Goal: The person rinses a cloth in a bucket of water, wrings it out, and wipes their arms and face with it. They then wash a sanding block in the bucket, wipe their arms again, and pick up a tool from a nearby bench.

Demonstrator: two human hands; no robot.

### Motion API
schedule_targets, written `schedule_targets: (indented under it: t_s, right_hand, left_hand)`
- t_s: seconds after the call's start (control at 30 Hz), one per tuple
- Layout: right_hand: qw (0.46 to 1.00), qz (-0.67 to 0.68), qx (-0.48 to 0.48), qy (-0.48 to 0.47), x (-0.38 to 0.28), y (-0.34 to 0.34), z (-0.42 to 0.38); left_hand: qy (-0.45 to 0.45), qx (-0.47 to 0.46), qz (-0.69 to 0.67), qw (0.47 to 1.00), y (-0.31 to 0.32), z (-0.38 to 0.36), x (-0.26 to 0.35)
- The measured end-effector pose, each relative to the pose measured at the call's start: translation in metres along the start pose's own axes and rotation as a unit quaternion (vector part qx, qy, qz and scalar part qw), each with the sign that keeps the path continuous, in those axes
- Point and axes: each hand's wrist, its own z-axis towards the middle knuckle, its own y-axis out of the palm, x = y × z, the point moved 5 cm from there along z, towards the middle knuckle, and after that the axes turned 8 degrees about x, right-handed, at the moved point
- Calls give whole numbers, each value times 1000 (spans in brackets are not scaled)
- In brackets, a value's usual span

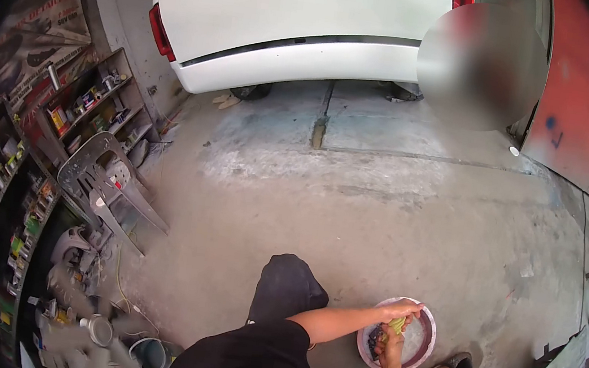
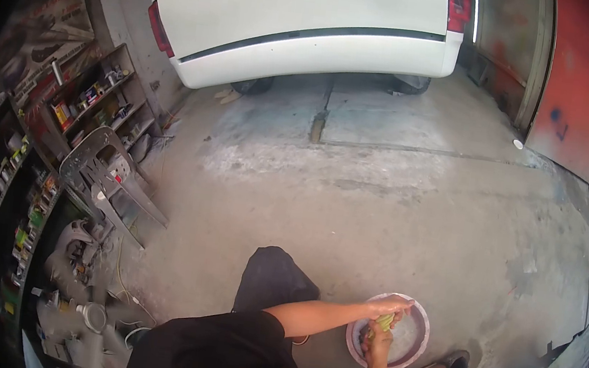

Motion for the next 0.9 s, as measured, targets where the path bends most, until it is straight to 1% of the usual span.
schedule_targets:
  t_s: [0.03, 0.07, 0.1, 0.13, 0.17, 0.2, 0.23, 0.27, 0.3, 0.33, 0.37, 0.4, 0.43, 0.47, 0.5, 0.53, 0.57, 0.6, 0.63, 0.67, 0.7, 0.73, 0.77, 0.83, 0.87, 0.9]
  right_hand:
    - [1000, 0, 2, 0, -13, 5, -9]
    - [996, 71, -54, 28, -22, 14, -16]
    - [982, 143, -111, 57, -34, 25, -26]
    - [969, 189, -151, 57, -51, 37, -44]
    - [969, 188, -150, 60, -62, 42, -58]
    - [950, 228, -209, 45, -74, 51, -72]
    - [925, 267, -267, 30, -84, 58, -84]
    - [910, 288, -296, 32, -86, 61, -91]
    - [910, 288, -295, 35, -87, 61, -94]
    - [882, 314, -348, 45, -90, 65, -100]
    - [850, 339, -398, 56, -93, 67, -108]
    - [851, 342, -396, 58, -96, 67, -115]
    - [862, 298, -407, 48, -101, 68, -125]
    - [872, 256, -416, 38, -104, 68, -131]
    - [871, 262, -414, 43, -106, 67, -131]
    - [890, 220, -397, 34, -106, 65, -127]
    - [907, 176, -381, 24, -105, 64, -123]
    - [935, 153, -320, 19, -103, 61, -115]
    - [934, 154, -321, 26, -97, 60, -109]
    - [962, 135, -235, 22, -87, 54, -93]
    - [983, 111, -145, 19, -75, 46, -76]
    - [989, 97, -113, -5, -56, 37, -61]
    - [989, 93, -112, 1, -33, 29, -44]
    - [990, 96, -104, -16, 7, 10, -8]
    - [996, 34, -68, -40, 22, 1, 4]
    - [996, 30, -71, -32, 37, -2, 14]
  left_hand:
    - [0, -2, 0, 1000, -1, -11, 20]
    - [-19, -85, -89, 992, 9, -25, 42]
    - [-37, -166, -177, 969, 20, -42, 65]
    - [-39, -165, -179, 969, 27, -55, 82]
    - [-13, -205, -211, 956, 39, -70, 102]
    - [13, -244, -243, 939, 52, -86, 121]
    - [13, -241, -245, 939, 69, -105, 136]
    - [22, -248, -272, 930, 89, -124, 152]
    - [30, -255, -297, 920, 99, -134, 159]
    - [28, -254, -299, 919, 98, -135, 157]
    - [68, -335, -272, 899, 104, -142, 157]
    - [108, -414, -242, 871, 109, -149, 158]
    - [106, -412, -245, 871, 107, -151, 163]
    - [127, -420, -165, 883, 103, -154, 169]
    - [145, -423, -83, 890, 102, -160, 174]
    - [106, -370, -109, 916, 106, -170, 180]
    - [103, -364, -109, 919, 102, -160, 172]
    - [135, -290, -40, 947, 93, -137, 160]
    - [165, -214, 29, 962, 88, -127, 156]
    - [137, -148, 63, 977, 81, -118, 147]
    - [135, -143, 56, 979, 78, -111, 135]
    - [136, -93, 69, 984, 68, -96, 116]
    - [136, -43, 81, 986, 60, -85, 100]
    - [112, -17, 75, 991, 53, -73, 74]
    - [104, 22, 107, 989, 47, -66, 59]
    - [96, 60, 139, 984, 42, -61, 47]
